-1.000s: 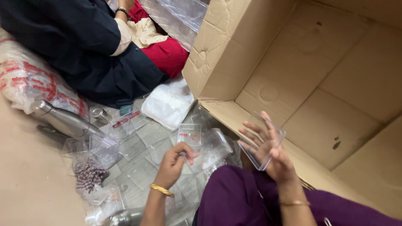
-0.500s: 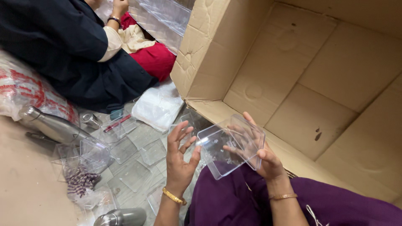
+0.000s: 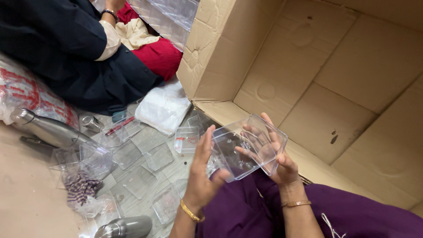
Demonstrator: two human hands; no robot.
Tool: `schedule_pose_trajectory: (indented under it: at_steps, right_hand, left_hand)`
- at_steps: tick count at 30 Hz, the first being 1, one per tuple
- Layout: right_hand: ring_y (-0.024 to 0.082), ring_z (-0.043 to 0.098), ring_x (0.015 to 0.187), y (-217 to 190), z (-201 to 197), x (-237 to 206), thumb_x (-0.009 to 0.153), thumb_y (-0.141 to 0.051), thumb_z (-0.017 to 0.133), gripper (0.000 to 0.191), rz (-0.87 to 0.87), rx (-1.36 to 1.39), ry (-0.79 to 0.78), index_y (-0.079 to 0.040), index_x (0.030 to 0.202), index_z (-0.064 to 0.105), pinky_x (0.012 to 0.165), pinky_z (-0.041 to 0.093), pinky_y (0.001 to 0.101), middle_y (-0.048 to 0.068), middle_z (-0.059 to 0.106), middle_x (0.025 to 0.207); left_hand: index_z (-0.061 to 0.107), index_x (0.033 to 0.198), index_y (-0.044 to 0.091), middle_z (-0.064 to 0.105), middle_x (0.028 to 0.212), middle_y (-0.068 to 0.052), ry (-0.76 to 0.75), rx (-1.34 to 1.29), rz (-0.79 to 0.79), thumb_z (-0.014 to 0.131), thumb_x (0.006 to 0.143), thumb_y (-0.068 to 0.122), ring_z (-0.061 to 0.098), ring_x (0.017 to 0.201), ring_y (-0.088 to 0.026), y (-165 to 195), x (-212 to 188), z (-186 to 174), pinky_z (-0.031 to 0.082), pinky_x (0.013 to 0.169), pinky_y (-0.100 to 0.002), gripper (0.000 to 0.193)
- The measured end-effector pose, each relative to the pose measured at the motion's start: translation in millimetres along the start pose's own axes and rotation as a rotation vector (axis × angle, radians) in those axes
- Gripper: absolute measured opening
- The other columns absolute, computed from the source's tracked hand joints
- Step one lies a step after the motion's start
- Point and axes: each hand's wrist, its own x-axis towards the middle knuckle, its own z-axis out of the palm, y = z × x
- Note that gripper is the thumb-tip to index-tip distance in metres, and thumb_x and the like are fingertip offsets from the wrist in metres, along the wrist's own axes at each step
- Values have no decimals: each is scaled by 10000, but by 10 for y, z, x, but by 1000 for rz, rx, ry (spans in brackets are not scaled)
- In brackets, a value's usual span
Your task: The person sits on the floor inside a large cardboard carton and packs clear plastic boxes. They open plastic bags, insert a plastic box into each bag, wrap the bag around it, and set the wrapped box aside, repeating the cycle.
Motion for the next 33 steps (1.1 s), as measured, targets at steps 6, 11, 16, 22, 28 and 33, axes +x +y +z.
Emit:
schedule_pose_trajectory:
  at_steps: [6, 11, 16, 22, 28, 33]
  right_hand:
    - [379, 390, 1445, 50, -118, 25, 717, -454, 828, 1221, 117, -223, 100, -174, 1667, 114, 1157, 370, 626, 237, 366, 1539]
    - [326, 433, 1409, 202, -101, 76, 716, -487, 788, 1184, 212, -314, 127, -187, 1656, 133, 1123, 397, 534, 204, 405, 1526]
    - [361, 441, 1393, 543, 4, 104, 767, -484, 782, 1149, 253, -108, 7, -162, 1657, 132, 1151, 385, 523, 227, 409, 1522]
    - [369, 426, 1412, 902, -108, 53, 771, -575, 764, 1156, 389, 33, -44, -210, 1649, 106, 1155, 362, 596, 249, 390, 1539]
    - [418, 385, 1416, 1181, -336, -46, 763, -628, 737, 1111, 467, 202, 77, -215, 1629, 178, 1158, 298, 661, 294, 366, 1540]
    - [438, 360, 1445, 1268, -482, -140, 769, -647, 733, 1081, 428, 262, 88, -205, 1618, 231, 1153, 274, 697, 307, 355, 1539]
  left_hand:
    - [37, 1622, 4, 197, 1663, -271, -50, 66, -171, 780, 841, 516, 227, 1555, -431, -180, -116, 89, 274, 1236, -489, 1194]
    - [152, 1639, 101, 176, 1647, -273, 234, 346, -470, 721, 902, 443, 245, 1532, -431, -853, -497, -92, 304, 1216, -474, 991]
    - [109, 1632, 72, 167, 1649, -276, 222, 168, -660, 637, 1039, 314, 107, 1517, -464, -1666, -999, -182, 196, 1167, -515, 830]
    - [502, 1438, 115, 557, 1418, -202, 358, 433, -777, 639, 899, 222, 553, 1287, -371, -2237, -1624, -546, 447, 1073, -430, 567]
    - [566, 1392, 159, 580, 1362, -209, 147, 657, -931, 625, 909, 158, 566, 1264, -398, -2324, -2008, -1073, 467, 1074, -455, 487]
    - [373, 1511, 195, 422, 1509, -190, -225, 798, -1149, 761, 834, 246, 452, 1359, -400, -1961, -2073, -932, 392, 1104, -515, 782]
